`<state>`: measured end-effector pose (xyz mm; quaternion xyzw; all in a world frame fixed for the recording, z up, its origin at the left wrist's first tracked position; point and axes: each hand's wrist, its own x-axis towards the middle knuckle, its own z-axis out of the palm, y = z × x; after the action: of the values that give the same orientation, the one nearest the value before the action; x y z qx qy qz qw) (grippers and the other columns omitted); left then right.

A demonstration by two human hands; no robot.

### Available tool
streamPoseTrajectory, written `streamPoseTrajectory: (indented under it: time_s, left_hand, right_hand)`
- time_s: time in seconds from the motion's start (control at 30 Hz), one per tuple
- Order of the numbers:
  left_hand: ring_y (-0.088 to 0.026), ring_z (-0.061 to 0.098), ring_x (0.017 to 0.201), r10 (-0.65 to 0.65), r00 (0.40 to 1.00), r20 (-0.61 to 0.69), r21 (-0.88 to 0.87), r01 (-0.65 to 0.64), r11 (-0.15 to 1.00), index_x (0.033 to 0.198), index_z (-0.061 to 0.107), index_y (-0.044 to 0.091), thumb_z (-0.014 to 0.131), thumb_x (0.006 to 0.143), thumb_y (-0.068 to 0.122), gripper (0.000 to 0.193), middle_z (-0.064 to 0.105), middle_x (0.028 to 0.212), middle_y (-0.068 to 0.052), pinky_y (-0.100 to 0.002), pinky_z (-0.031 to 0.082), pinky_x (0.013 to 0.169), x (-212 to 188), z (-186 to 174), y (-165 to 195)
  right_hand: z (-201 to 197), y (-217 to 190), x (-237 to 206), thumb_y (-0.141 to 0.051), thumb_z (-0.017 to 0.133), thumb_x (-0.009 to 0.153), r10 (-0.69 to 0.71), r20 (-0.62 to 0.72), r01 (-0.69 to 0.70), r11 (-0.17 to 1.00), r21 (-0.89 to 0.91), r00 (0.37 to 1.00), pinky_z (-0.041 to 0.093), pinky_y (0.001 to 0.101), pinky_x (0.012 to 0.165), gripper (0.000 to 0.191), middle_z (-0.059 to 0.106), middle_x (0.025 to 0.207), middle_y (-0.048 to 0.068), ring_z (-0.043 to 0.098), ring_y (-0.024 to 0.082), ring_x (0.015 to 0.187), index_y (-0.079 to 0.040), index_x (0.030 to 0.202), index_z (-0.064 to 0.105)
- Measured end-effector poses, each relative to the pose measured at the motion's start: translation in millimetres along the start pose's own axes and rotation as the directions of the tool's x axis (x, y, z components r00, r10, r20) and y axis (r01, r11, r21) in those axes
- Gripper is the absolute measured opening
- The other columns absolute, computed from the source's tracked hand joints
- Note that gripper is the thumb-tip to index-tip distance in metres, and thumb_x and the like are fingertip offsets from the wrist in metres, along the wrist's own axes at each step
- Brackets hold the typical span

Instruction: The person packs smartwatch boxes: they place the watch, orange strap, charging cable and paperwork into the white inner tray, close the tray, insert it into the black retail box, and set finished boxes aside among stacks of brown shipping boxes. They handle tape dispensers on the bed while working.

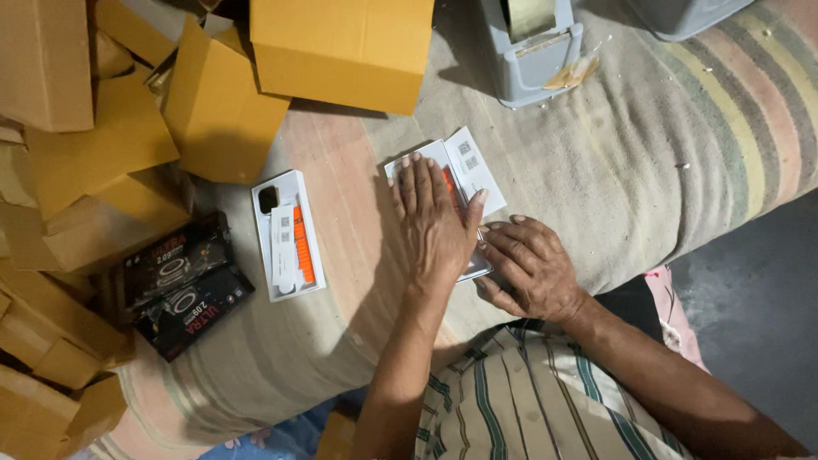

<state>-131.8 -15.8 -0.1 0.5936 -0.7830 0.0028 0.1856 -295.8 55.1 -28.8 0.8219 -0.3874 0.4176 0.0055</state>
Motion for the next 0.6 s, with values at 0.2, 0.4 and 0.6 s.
streamPoseTrajectory:
  time_s: [0.2,0.4,0.6]
  left_hand:
    - [-0.039,0.023,0.154,-0.025,0.994,0.102,0.005,0.025,1.0,0.149,0.036,-0.013,0.054,0.097,0.059,0.091,0.031,0.161,-0.03,-0.054,0.008,0.125,3,2,-1]
    - [-0.037,0.02,0.159,-0.104,0.992,0.077,-0.392,0.126,0.911,0.161,0.034,-0.003,0.047,0.107,0.047,0.075,0.031,0.168,-0.024,-0.052,0.012,0.131,-3,-9,-13]
    - [-0.043,0.016,0.159,0.038,0.999,-0.035,-0.127,-0.042,0.991,0.14,0.061,0.015,0.041,0.106,0.04,0.047,0.03,0.168,-0.023,-0.06,0.013,0.13,-60,-35,-8]
  right_hand:
    - [-1,0,0,-0.032,0.079,0.083,-0.002,-0.015,0.002,1.0,0.026,1.0,0.046,0.0526,0.11,0.049,0.068,0.123,0.016,0.061,0.032,0.12,-0.001,0.119,0.067]
    - [2,-1,-2,-0.031,0.078,0.083,0.007,-0.012,-0.007,1.0,0.005,1.0,0.045,0.0518,0.111,0.049,0.068,0.124,0.015,0.061,0.031,0.121,-0.002,0.121,0.066]
    - [7,-1,-10,-0.04,0.068,0.092,0.072,0.017,-0.072,0.997,0.009,0.997,0.043,0.0519,0.114,0.048,0.067,0.125,0.017,0.059,0.031,0.124,-0.001,0.121,0.066]
